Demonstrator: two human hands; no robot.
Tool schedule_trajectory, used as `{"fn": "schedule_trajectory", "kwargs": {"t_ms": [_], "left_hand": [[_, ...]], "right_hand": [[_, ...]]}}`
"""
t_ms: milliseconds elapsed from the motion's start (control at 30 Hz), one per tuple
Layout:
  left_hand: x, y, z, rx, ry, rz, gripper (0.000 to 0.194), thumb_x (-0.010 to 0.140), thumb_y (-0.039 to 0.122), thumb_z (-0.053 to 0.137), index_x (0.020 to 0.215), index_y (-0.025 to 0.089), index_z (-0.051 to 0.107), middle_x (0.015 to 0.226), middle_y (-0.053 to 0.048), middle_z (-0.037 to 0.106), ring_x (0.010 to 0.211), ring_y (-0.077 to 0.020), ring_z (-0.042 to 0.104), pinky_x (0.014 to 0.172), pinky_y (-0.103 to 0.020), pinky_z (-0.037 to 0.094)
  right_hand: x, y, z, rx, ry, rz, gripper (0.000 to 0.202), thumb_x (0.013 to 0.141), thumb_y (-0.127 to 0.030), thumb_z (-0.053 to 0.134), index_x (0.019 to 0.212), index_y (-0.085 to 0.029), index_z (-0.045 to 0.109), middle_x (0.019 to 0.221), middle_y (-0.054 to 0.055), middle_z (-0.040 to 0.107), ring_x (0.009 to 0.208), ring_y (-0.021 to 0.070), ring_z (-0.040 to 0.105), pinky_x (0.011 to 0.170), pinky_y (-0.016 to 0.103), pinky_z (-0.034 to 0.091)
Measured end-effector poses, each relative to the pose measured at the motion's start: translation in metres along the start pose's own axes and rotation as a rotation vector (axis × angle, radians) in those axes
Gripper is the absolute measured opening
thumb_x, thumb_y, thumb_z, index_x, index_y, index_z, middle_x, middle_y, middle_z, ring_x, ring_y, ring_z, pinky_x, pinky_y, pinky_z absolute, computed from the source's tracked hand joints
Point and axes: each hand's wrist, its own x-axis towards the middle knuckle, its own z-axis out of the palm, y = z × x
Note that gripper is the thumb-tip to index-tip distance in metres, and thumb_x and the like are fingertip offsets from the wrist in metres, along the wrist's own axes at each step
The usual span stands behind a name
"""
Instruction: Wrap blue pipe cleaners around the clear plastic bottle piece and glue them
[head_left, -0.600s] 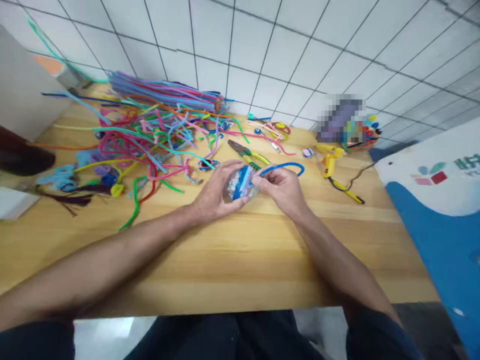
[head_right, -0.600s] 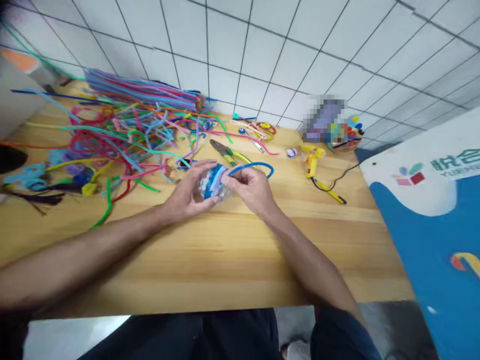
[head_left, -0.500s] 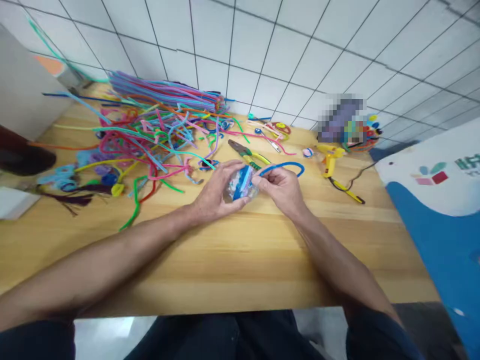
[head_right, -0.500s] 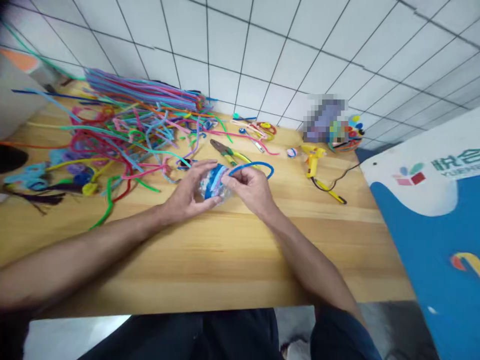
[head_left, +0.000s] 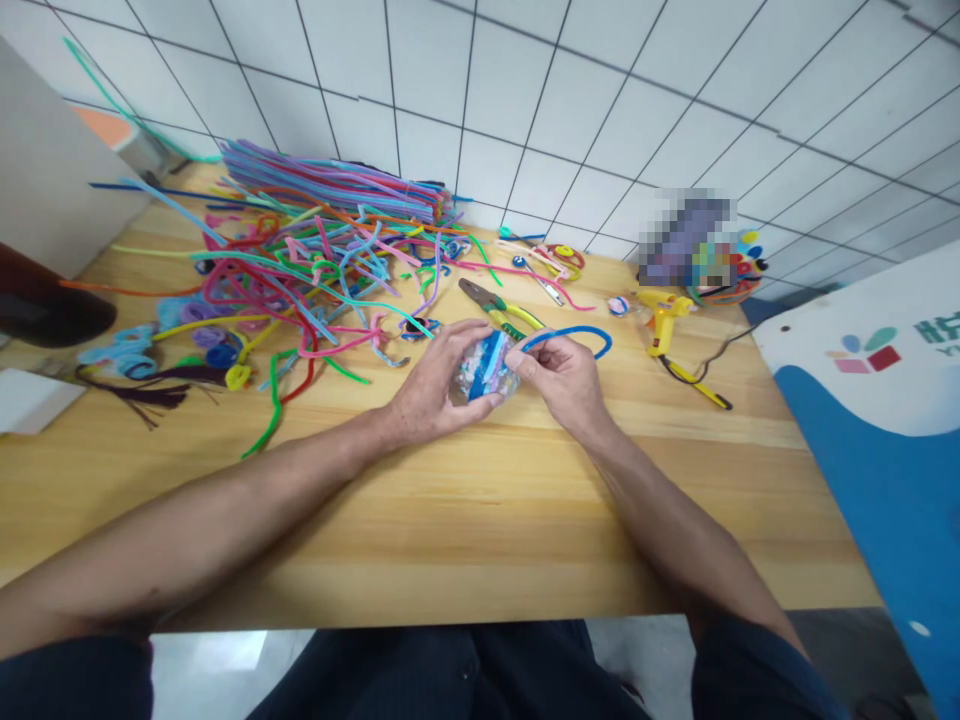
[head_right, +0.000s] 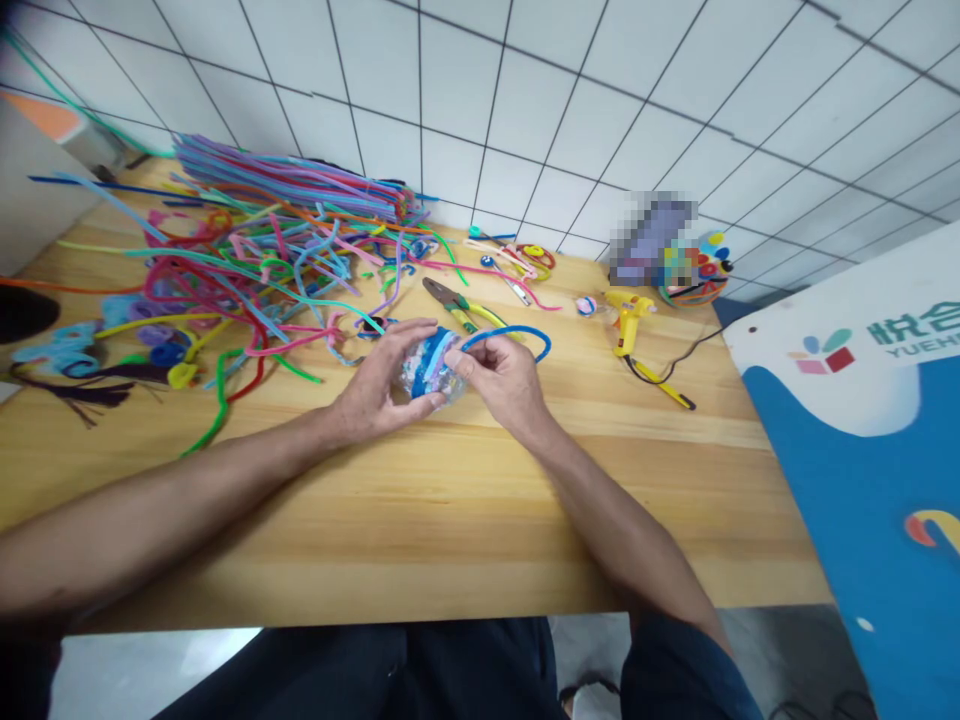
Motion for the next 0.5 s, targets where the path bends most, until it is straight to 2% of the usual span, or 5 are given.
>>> {"fn": "schedule_trajectory", "kwargs": {"t_ms": [233,500], "left_hand": [[0.001,0.0,0.0,0.008,0.001,0.0,0.075,0.096,0.042,0.078,0.161,0.025,0.043,0.154,-0.02,0.057,0.146,-0.0371,0.058,0.122,-0.06,0.051],[0.002,0.0,-0.001,0.019,-0.01,0.026,0.079,0.096,0.04,0.079,0.163,0.027,0.04,0.155,-0.018,0.057,0.147,-0.037,0.057,0.121,-0.06,0.052]], "right_hand": [[0.004,-0.006,-0.012,0.05,-0.154,0.032,0.039,0.079,-0.057,0.092,0.088,-0.021,0.078,0.08,0.0,0.075,0.065,0.0131,0.059,0.058,0.028,0.049],[-0.002,-0.021,-0.013,0.015,-0.119,-0.032,0.017,0.082,-0.035,0.086,0.088,-0.022,0.076,0.083,0.0,0.076,0.07,0.0142,0.064,0.068,0.03,0.055]]}}
